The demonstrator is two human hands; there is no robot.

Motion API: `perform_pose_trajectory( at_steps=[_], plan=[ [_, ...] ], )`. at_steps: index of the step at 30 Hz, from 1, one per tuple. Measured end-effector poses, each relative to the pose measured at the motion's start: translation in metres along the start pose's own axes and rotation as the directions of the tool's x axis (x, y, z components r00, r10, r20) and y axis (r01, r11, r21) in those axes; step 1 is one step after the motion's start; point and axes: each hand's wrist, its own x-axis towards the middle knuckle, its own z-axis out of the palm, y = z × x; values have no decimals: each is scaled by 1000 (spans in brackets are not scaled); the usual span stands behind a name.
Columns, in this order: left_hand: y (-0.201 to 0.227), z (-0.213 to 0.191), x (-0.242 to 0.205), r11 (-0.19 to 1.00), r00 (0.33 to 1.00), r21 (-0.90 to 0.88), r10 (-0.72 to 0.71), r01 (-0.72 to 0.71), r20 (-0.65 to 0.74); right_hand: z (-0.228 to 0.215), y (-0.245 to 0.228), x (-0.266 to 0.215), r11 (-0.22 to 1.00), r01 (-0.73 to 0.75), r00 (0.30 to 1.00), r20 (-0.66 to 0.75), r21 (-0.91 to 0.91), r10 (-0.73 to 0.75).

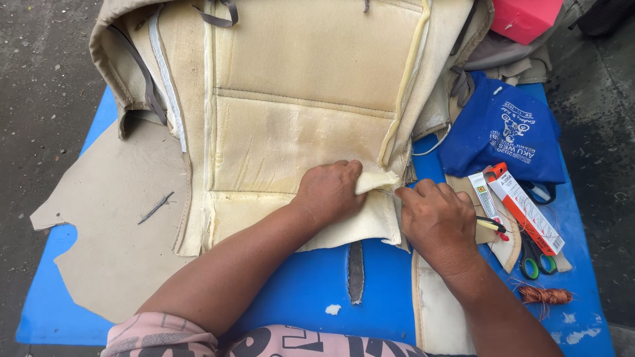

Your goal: Stripping foam padding from a leather car seat cover using a utility knife

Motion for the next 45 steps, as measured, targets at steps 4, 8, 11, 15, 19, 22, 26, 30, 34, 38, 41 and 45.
perform_pose_trajectory(
  at_steps=[4,8,11,15,19,22,26,30,34,38,41,45],
  plan=[
    [9,17,8,986,982,139,117,-96,-147,-1,-2,-1,1000,10,1000,-16,23,-10],
    [-4,52,22,968,969,177,204,-179,-138,5,5,-2,999,5,999,32,39,-6],
    [-13,65,26,969,966,183,197,-165,-167,4,10,-3,998,-11,999,51,54,8],
    [-12,61,26,974,968,168,179,-149,-177,2,11,-3,998,-20,999,35,59,18],
    [-19,78,30,976,970,162,173,-146,-171,6,8,-4,999,-5,1000,-13,45,6],
    [-16,74,27,971,973,192,175,-145,-153,7,5,-4,999,22,1000,3,46,-22],
    [-17,75,27,966,968,209,186,-149,-168,13,10,-6,999,1,999,-33,-54,-3],
    [-17,73,29,971,971,197,172,-138,-168,15,21,-5,998,-50,998,-30,-30,49],
    [-19,74,28,981,970,142,159,-133,-186,11,14,-8,999,-31,996,-81,13,32],
    [-16,67,27,985,968,120,147,-124,-201,22,9,-4,1000,19,982,-186,-12,-21],
    [-14,64,24,990,969,77,130,-116,-209,31,11,-3,998,20,971,-236,-66,-35],
    [-12,57,20,996,976,-15,80,-85,-205,31,14,-2,996,-9,983,-185,-90,-7]
  ],
)
